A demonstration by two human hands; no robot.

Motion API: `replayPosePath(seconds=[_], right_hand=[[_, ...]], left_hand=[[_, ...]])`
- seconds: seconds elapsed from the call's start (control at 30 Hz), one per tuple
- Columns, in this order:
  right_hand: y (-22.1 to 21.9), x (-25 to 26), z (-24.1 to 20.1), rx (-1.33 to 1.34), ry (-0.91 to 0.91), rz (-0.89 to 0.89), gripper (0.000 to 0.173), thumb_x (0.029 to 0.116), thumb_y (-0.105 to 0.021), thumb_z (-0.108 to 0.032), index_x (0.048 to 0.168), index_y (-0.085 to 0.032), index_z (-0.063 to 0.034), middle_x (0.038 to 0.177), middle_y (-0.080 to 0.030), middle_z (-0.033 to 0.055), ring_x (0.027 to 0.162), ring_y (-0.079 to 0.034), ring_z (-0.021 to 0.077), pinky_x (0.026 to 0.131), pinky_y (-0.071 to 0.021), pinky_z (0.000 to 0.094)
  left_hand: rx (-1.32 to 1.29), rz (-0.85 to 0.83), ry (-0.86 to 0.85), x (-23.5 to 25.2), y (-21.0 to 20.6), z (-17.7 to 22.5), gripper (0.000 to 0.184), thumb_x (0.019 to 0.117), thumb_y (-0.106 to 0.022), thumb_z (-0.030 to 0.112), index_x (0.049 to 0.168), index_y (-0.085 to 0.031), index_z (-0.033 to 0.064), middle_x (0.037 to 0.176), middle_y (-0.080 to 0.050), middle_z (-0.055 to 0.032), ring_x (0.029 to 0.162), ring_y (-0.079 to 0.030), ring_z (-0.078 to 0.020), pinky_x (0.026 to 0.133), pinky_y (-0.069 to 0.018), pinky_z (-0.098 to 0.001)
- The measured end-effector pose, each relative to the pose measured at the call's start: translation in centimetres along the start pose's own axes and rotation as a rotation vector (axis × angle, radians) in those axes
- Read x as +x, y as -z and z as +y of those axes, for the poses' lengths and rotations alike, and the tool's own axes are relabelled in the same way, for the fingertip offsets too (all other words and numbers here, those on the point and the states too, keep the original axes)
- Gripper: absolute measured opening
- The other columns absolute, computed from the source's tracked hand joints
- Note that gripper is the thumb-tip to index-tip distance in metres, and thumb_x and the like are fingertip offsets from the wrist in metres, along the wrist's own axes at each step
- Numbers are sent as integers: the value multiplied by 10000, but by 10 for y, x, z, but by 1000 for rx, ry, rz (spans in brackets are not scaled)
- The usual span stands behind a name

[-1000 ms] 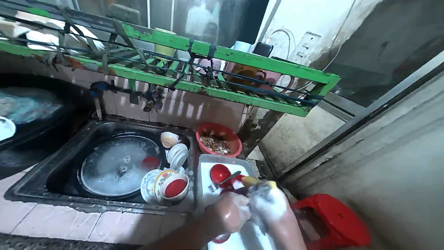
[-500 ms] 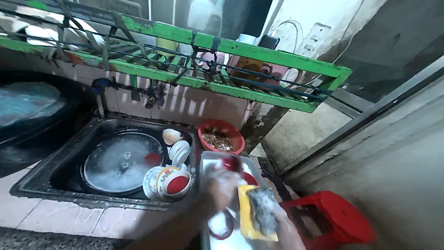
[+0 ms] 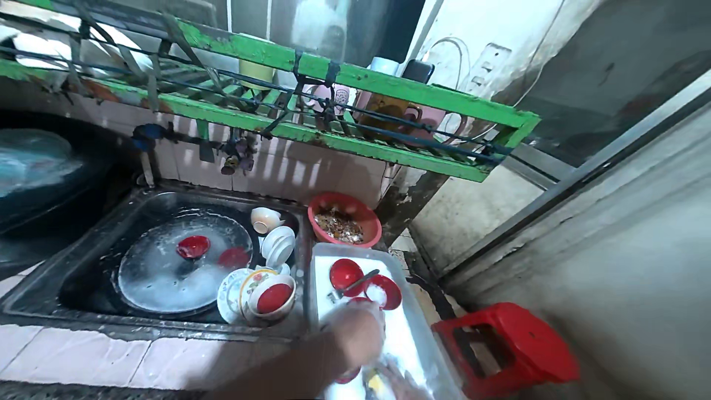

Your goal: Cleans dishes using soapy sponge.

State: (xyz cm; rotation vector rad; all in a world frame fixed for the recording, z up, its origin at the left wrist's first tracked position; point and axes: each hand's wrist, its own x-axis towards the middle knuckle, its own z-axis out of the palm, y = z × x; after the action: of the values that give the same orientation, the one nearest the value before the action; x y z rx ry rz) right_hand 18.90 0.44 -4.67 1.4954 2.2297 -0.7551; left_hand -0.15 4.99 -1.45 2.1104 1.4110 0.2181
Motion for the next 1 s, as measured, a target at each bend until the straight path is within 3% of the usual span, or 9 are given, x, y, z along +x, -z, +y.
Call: replayPosePath(seconds=[0.07,0.13,0.27,0.47,0.57,0.7,0.83,0.9,1.0], right_hand=[[3,1,-3,-29,-24,0,744,946,-677,-254,1599,-353,-105,1632,-314,256,1479,-331,497,1171,-302,673],[1,5,-1,-17,2,67,672,966,-655,-292,1568,-420,-110,1587,-415,229,1435,-425,462,1150,-355,651],[2,4,5,316,-25,228,738,876,-763,-305,1497,-478,-26,1337,-647,224,1242,-625,387,1070,-462,617],[15,-13,5,1018,-110,673,785,816,-765,-54,1468,-368,132,1310,-589,302,1186,-617,311,1035,-512,461],[13,-13,9,1183,28,850,765,821,-717,-84,1449,-347,147,1285,-590,230,1124,-623,154,984,-531,323],[24,-14,12,1268,51,950,753,843,-679,-71,1474,-315,121,1241,-587,204,1030,-641,127,894,-567,316],[46,-17,-1,1169,164,987,744,834,-688,-74,1452,-336,144,1254,-601,198,1075,-642,118,927,-565,307],[62,-16,-26,968,253,976,656,797,-754,-79,1333,-474,174,1168,-672,190,1056,-674,133,940,-577,312],[70,-7,-40,832,172,844,710,824,-756,-188,1398,-474,122,1264,-652,214,1156,-649,205,1022,-533,379]], left_hand=[[62,-123,129,13,-28,14,488,993,-586,178,1379,-522,-114,1504,-461,-278,1414,-425,-433,1148,-366,-589],[89,-181,259,22,-39,16,444,967,-597,114,1331,-540,-134,1457,-485,-305,1341,-483,-472,1064,-429,-636],[-112,-165,281,32,-27,4,362,1043,-495,225,1203,-648,-61,1277,-633,-265,1216,-602,-432,988,-479,-640],[-1091,136,356,30,-23,-21,369,1068,-502,286,1243,-637,-9,1217,-641,-188,1113,-603,-278,954,-484,-490],[-1133,85,414,22,-20,-16,219,1009,-574,190,1137,-640,25,972,-606,-96,824,-554,-178,699,-464,-373],[-911,44,348,13,-16,-12,318,969,-630,144,1237,-646,-28,1208,-653,-211,1119,-621,-307,975,-487,-514],[-1098,214,278,-3,-10,3,355,1006,-608,125,1321,-598,-38,1296,-637,-202,1204,-615,-267,1059,-474,-442],[-1207,231,212,-17,-7,22,376,1003,-548,35,1372,-546,-38,1319,-621,-186,1199,-611,-223,1049,-487,-400],[-1030,202,141,-41,2,46,368,968,-527,-38,1333,-545,-80,1248,-639,-198,1159,-615,-206,1034,-481,-364]])
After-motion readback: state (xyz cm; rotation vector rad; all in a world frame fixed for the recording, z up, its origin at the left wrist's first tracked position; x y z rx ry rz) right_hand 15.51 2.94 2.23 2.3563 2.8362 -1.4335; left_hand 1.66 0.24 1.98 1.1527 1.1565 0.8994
